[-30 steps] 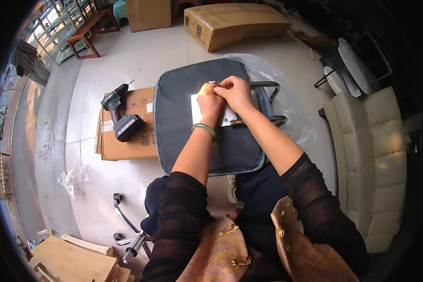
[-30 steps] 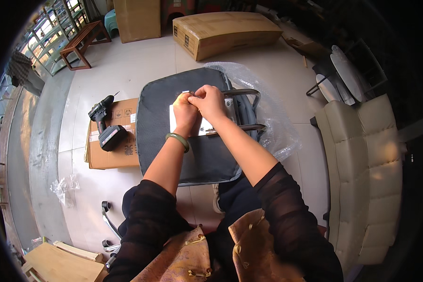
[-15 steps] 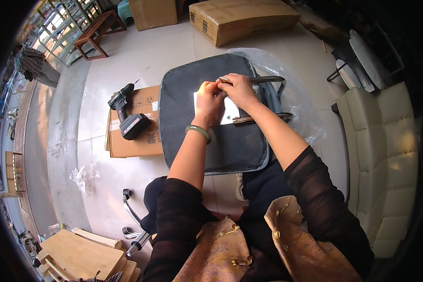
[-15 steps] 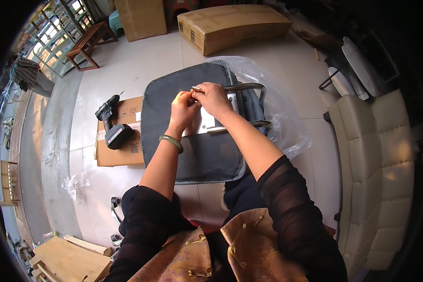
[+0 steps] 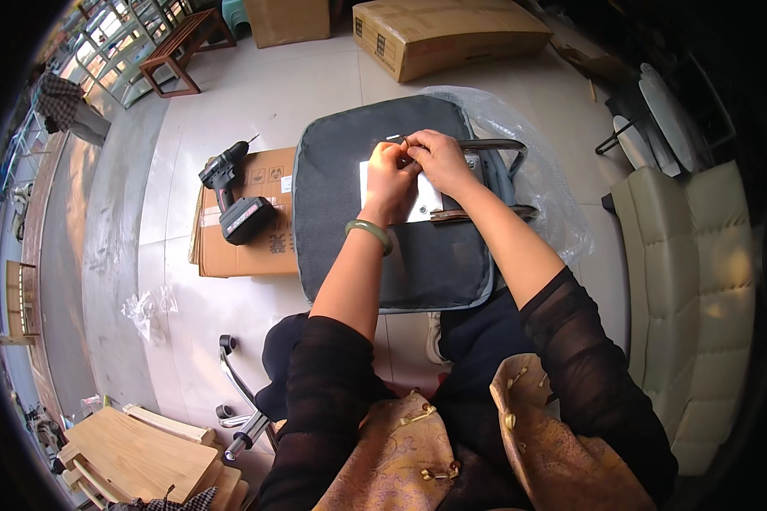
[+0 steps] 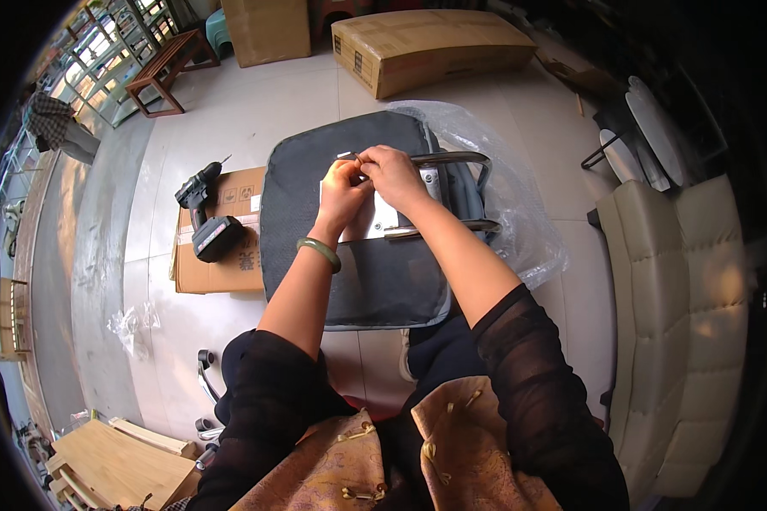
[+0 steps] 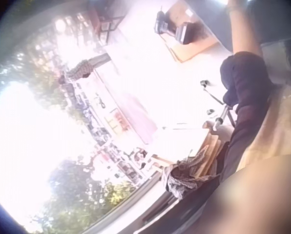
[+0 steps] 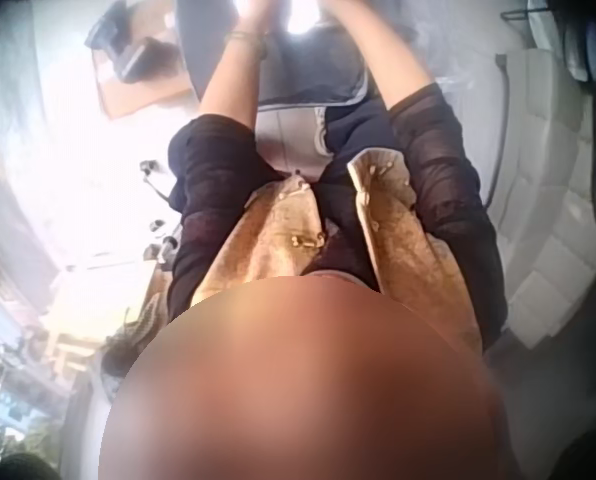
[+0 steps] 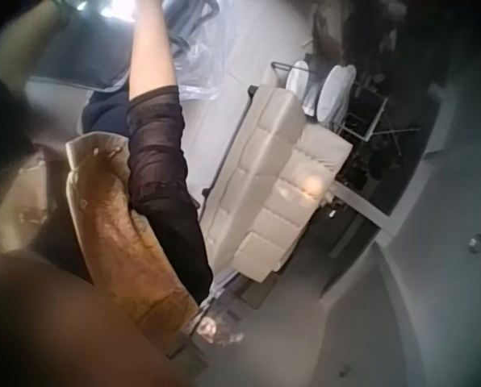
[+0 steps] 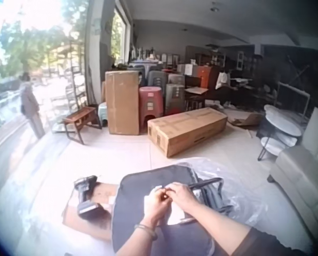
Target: The person assembles an office chair by attaching a metal plate to the underside of the seat cushion using screws and a screwdriver. They then attach a black circular base component to the metal plate, securing it with additional screws.
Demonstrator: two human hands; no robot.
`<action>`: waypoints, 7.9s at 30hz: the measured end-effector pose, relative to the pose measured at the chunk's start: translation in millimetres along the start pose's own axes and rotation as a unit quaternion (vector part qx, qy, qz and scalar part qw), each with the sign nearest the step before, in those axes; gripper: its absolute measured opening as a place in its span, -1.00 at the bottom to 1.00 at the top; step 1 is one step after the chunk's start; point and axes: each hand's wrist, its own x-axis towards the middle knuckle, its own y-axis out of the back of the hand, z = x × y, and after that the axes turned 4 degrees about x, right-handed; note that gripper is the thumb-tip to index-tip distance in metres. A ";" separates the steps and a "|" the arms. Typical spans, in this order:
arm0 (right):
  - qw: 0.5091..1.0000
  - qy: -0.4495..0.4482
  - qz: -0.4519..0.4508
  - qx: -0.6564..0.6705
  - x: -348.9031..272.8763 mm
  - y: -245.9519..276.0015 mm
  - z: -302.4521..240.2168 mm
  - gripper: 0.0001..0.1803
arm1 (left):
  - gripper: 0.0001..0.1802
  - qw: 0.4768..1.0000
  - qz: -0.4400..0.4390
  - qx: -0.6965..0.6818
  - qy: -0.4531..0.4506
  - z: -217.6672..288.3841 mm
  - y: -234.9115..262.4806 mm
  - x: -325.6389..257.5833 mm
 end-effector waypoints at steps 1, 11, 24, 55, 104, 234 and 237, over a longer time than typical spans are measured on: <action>1.000 -0.023 0.005 -0.003 -0.2 -0.6 -1.0 -0.85 | -0.78 1.000 0.000 0.006 0.000 -0.4 -0.9 -0.3; 0.999 -0.041 0.013 0.000 -3.8 0.5 -8.9 -0.90 | -0.77 1.000 0.014 0.012 0.012 -1.4 -4.7 -0.2; 0.999 -0.034 0.023 -0.013 -3.4 -3.1 -13.7 -0.82 | -0.78 1.000 0.011 0.015 0.006 -1.3 -6.4 -0.2; 0.990 -0.081 -0.054 0.099 4.8 8.2 0.4 -0.93 | -0.75 0.997 0.028 0.041 -0.053 -6.4 -3.2 -2.5; 0.999 -0.009 -0.005 0.048 2.0 -3.1 -3.0 -0.88 | -0.77 0.999 0.022 -0.011 -0.033 -1.4 -4.6 -1.0; 0.613 0.344 -0.522 -0.483 78.1 -64.1 -106.7 -0.91 | -0.86 0.987 0.130 0.025 0.097 -31.1 49.7 -28.0; 0.822 0.161 -0.388 -0.385 73.7 -65.4 -106.7 -0.87 | -0.86 0.986 0.128 0.022 0.101 -31.2 49.2 -28.2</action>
